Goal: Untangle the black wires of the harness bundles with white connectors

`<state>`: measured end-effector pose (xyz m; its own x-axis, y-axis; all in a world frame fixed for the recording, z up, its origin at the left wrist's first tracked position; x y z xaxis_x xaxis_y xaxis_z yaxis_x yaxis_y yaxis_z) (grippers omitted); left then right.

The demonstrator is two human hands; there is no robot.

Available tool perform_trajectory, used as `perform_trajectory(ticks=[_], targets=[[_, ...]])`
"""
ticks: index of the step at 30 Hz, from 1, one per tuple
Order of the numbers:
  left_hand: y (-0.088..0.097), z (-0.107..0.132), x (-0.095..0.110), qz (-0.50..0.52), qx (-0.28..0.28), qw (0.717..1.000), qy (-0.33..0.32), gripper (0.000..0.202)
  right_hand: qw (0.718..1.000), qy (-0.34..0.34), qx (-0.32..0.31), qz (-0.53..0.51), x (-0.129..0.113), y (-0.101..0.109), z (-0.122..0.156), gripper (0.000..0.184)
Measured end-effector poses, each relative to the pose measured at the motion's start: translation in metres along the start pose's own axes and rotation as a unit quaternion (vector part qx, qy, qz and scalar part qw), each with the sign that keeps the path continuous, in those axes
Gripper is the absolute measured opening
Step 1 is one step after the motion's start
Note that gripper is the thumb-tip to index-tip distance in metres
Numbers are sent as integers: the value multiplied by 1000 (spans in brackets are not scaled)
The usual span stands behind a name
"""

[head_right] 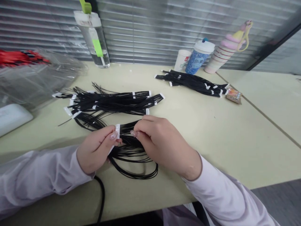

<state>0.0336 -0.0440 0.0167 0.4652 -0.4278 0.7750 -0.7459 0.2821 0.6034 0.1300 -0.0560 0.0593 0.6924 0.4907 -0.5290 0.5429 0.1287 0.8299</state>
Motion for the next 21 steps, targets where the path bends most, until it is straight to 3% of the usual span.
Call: perform_trajectory(ticks=[8, 14, 21], targets=[[1, 0, -2, -1, -4, 1000, 1, 28, 997, 8, -13, -71, -2, -2, 1, 16], [0, 1, -3, 3, -5, 1000, 2, 28, 998, -24, 4, -64, 5, -3, -1, 17], [3, 1, -3, 6, 15, 1000, -1, 28, 999, 8, 41, -19, 1, -8, -2, 12]])
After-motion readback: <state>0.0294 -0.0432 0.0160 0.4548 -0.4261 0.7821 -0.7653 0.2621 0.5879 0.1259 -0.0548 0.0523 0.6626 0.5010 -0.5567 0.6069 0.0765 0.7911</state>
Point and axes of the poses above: each hand's wrist, its own z-axis away from the middle knuckle, its own y-axis out of the back of the hand, x = y × z, the point moved 10 cm from there along -z, towards the middle knuckle, and after that the axes turned 2 degrees about -x, right-handed, at the moved point
